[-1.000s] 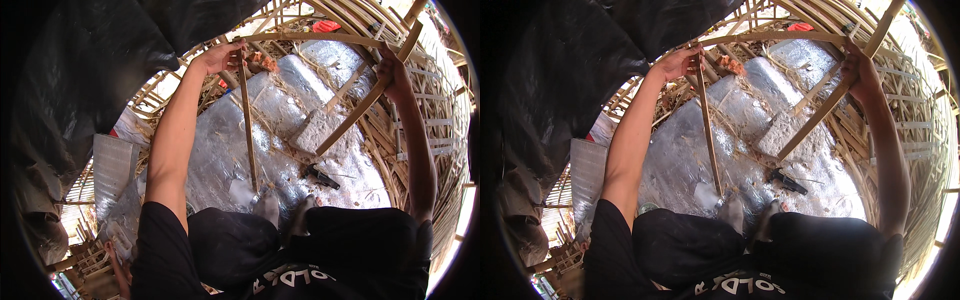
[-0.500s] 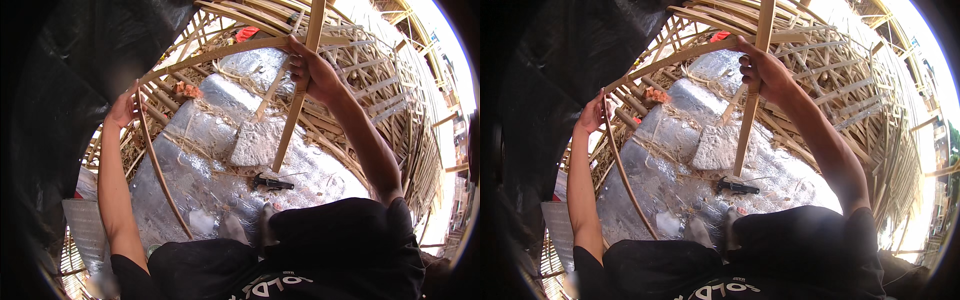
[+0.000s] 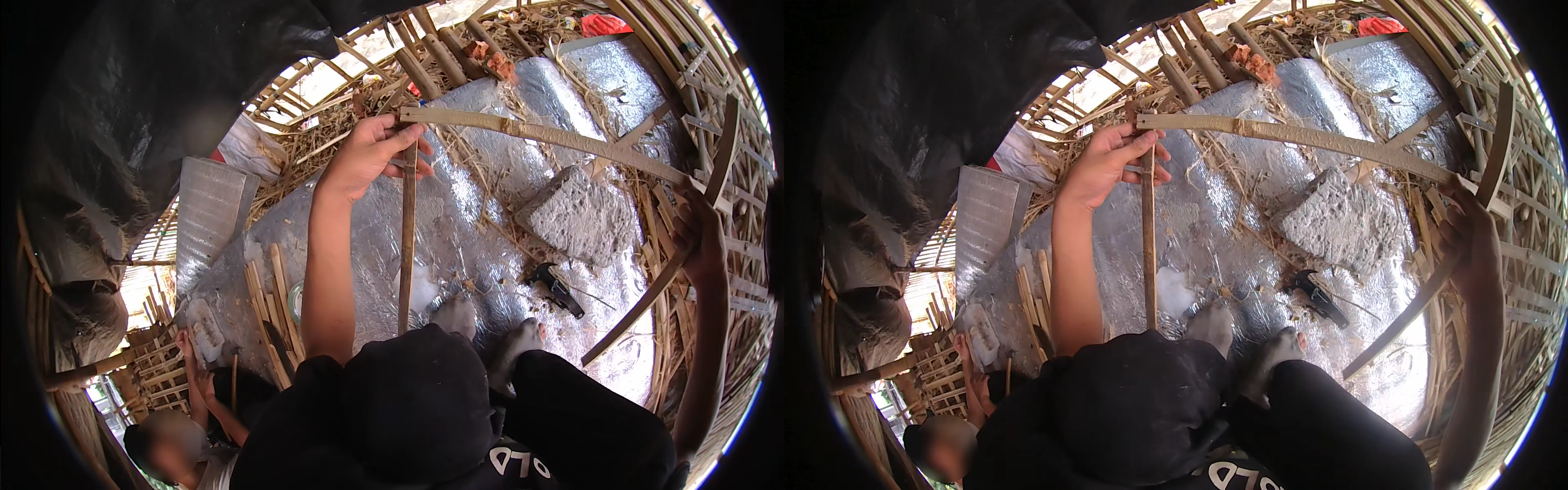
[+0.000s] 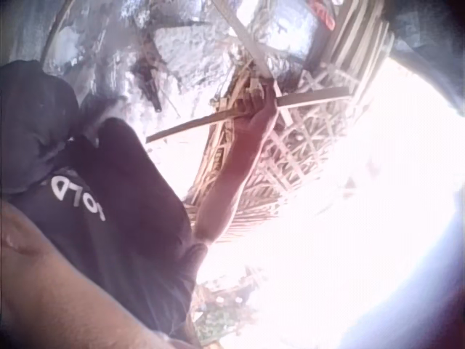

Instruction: The person saws a long bamboo strip with a hand-held blade while sitting on a floor, then places the strip against a larger bamboo frame and hammers it into place.

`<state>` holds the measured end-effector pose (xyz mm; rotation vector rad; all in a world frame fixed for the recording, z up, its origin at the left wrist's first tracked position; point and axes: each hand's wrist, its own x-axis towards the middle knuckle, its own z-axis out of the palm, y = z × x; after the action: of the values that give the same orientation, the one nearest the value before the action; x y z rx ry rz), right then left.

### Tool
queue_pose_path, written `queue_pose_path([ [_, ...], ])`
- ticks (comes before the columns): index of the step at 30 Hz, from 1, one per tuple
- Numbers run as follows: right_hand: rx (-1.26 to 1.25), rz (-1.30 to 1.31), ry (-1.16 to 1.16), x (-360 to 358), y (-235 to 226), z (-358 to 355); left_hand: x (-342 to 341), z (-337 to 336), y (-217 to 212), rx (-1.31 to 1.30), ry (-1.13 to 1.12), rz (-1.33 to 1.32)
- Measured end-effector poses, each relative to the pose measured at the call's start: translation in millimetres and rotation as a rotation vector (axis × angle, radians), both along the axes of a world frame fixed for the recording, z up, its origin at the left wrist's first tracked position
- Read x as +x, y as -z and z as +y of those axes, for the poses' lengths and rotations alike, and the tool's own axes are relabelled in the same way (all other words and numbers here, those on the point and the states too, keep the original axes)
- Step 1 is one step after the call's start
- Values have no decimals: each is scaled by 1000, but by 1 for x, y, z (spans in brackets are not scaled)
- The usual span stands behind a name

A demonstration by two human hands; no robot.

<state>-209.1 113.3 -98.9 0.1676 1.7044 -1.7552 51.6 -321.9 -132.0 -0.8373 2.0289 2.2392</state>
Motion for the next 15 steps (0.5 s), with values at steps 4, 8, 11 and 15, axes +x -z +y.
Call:
queue_pose_path([
  [4, 78, -195, 24, 25, 38, -20, 11, 8, 24, -71, -91, -80],
  [8, 47, -325, -23, 34, 62, -11, 22, 11, 68, -358, -127, -240],
  [11, 110, -361, -182, 47, 80, -25, 33, 36, 86, -1078, -229, -319],
  [15, 192, -318, -302, 59, 87, -47, -22, 126, 75, -908, 84, -8],
])
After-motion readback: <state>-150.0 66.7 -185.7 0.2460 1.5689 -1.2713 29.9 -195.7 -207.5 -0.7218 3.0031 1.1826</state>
